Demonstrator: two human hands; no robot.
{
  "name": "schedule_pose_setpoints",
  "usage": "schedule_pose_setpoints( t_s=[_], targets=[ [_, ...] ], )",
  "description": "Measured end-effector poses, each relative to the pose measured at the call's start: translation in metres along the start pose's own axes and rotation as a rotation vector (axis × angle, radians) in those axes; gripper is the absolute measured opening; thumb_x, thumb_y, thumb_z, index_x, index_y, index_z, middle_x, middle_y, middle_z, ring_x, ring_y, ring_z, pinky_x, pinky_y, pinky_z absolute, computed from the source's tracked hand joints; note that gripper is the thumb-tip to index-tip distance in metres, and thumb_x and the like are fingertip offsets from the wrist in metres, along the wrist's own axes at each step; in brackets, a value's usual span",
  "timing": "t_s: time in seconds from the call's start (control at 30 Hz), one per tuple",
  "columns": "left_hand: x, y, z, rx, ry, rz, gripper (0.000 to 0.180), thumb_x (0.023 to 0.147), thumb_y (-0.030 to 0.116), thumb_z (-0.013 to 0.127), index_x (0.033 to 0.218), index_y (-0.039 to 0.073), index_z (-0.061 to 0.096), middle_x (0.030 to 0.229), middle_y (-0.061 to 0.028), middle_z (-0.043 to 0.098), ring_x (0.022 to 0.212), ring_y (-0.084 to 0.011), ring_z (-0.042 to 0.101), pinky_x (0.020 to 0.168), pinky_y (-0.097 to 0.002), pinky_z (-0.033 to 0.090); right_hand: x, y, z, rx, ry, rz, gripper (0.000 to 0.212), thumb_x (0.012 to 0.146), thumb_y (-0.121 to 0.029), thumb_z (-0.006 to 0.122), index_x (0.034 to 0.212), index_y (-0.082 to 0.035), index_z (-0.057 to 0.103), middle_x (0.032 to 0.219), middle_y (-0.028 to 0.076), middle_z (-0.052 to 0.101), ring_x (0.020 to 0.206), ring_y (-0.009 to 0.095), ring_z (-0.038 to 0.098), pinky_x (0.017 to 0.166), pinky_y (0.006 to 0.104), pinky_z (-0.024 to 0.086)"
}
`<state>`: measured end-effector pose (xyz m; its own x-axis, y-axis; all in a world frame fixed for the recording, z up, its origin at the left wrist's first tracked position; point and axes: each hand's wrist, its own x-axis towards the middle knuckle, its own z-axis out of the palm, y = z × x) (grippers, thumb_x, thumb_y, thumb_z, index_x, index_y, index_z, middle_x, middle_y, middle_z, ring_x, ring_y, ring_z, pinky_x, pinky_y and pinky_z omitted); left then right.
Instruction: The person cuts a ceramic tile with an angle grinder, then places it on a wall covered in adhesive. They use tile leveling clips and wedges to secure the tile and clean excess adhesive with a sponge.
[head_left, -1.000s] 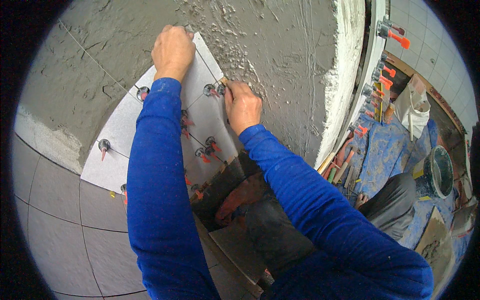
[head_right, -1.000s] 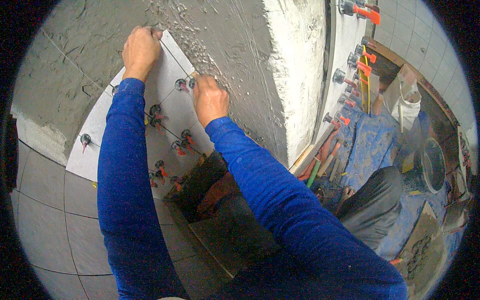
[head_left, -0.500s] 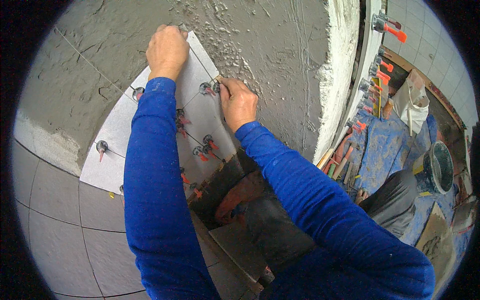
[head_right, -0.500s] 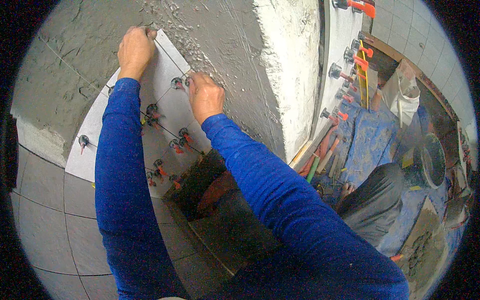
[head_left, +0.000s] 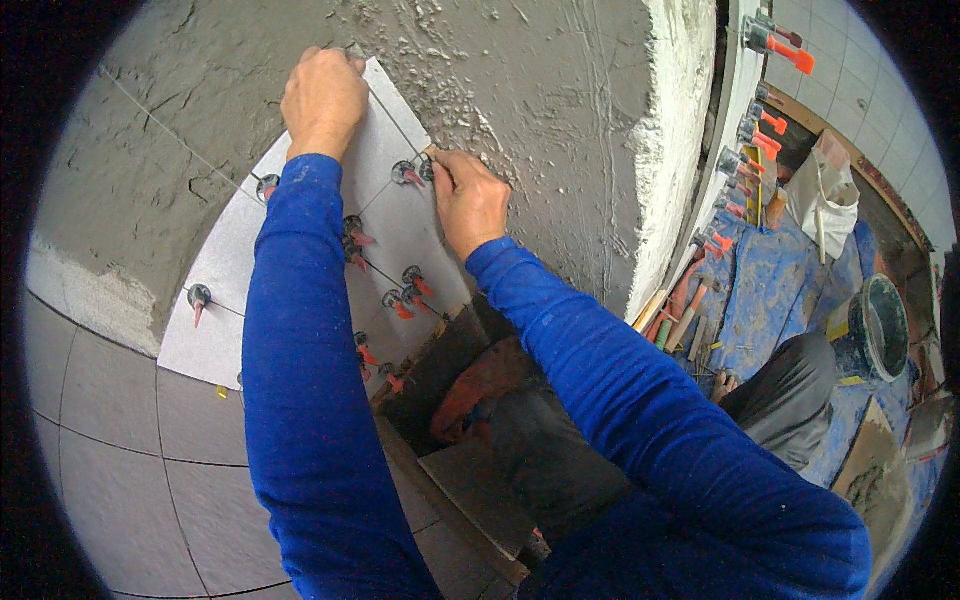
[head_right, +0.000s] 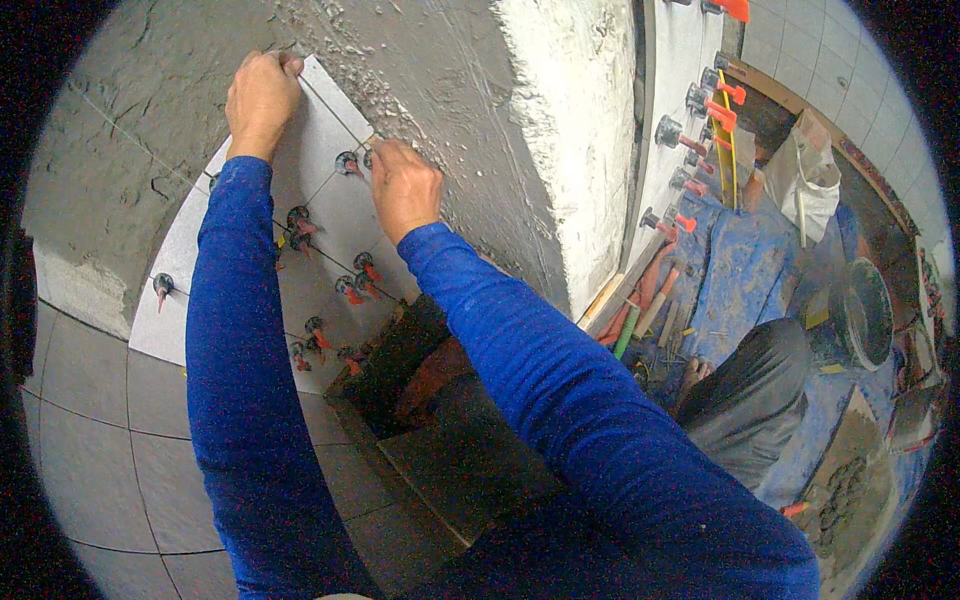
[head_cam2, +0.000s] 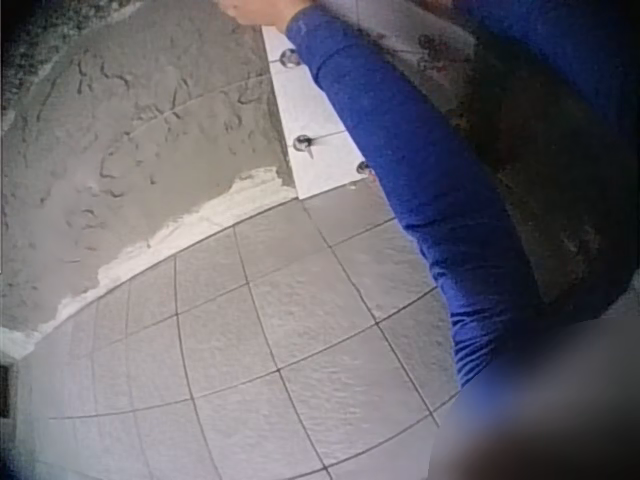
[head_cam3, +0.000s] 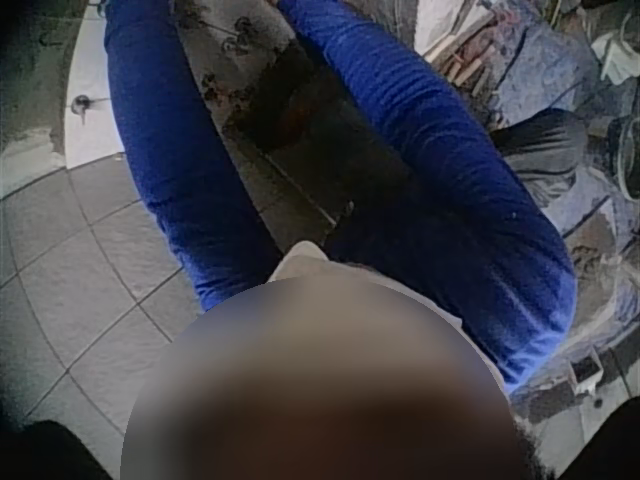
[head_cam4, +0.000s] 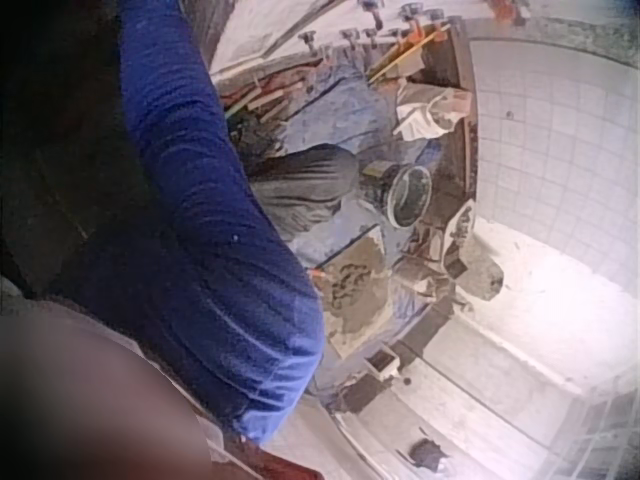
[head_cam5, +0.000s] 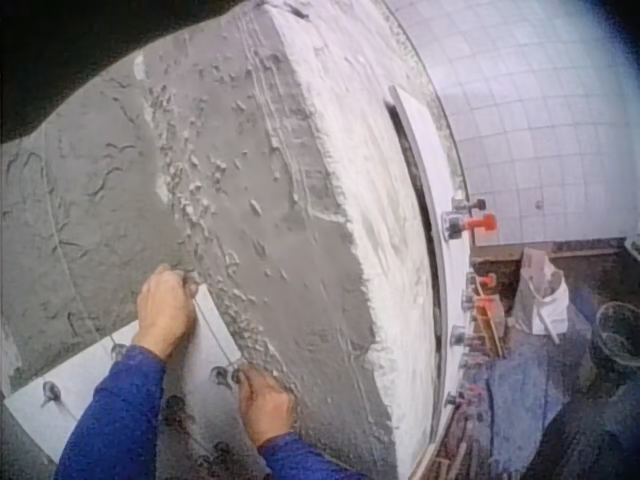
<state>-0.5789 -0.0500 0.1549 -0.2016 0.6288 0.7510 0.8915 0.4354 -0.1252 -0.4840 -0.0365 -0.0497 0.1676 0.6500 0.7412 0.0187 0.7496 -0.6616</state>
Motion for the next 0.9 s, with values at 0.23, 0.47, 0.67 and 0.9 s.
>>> schedule_pose_setpoints(
  t_s=[0.23,0.47,0.67,0.9],
  targets=[
    [0.0019,-0.0032,0.0034,0.014,0.014,0.012,0.028,0.094,0.031,0.070,0.106,0.007,0.078,0.120,-0.0178,0.068,0.112,-0.0401,0.067,0.095,-0.0510,0.054,0.0002,-0.0008,0.0023,0.030,0.046,-0.021,0.013,0.088,-0.005,0.074,0.100,-0.005,0.075,0.097,0.014,0.075,0.085,0.033,0.074,0.075,0.0383,0.058],
    [0.0022,-0.0065,0.0068,0.011,0.057,0.045,0.027,0.095,0.031,0.068,0.107,0.009,0.079,0.116,-0.0187,0.070,0.109,-0.0402,0.067,0.094,-0.0502,0.053,-0.0066,0.0054,0.0063,0.026,0.026,0.023,0.016,0.089,-0.009,0.070,0.105,-0.009,0.073,0.102,0.013,0.074,0.088,0.035,0.072,0.077,0.0447,0.058],
    [0.0039,-0.0065,0.0066,0.032,0.035,0.019,0.030,0.096,0.034,0.067,0.108,0.009,0.079,0.113,-0.0196,0.071,0.108,-0.0408,0.067,0.093,-0.0502,0.052,-0.0065,0.0050,0.0023,0.078,0.027,0.031,0.016,0.091,-0.010,0.068,0.106,-0.010,0.072,0.105,0.012,0.074,0.090,0.034,0.072,0.078,0.0447,0.058],
    [0.0075,-0.0090,0.0066,0.052,0.017,0.042,0.032,0.096,0.035,0.067,0.110,0.009,0.079,0.111,-0.0209,0.073,0.106,-0.0416,0.069,0.092,-0.0509,0.053,-0.0041,0.0016,0.0024,-0.005,-0.030,0.101,0.015,0.090,-0.009,0.072,0.104,-0.008,0.074,0.105,0.012,0.075,0.090,0.032,0.073,0.079,0.0392,0.058]
  ],
)
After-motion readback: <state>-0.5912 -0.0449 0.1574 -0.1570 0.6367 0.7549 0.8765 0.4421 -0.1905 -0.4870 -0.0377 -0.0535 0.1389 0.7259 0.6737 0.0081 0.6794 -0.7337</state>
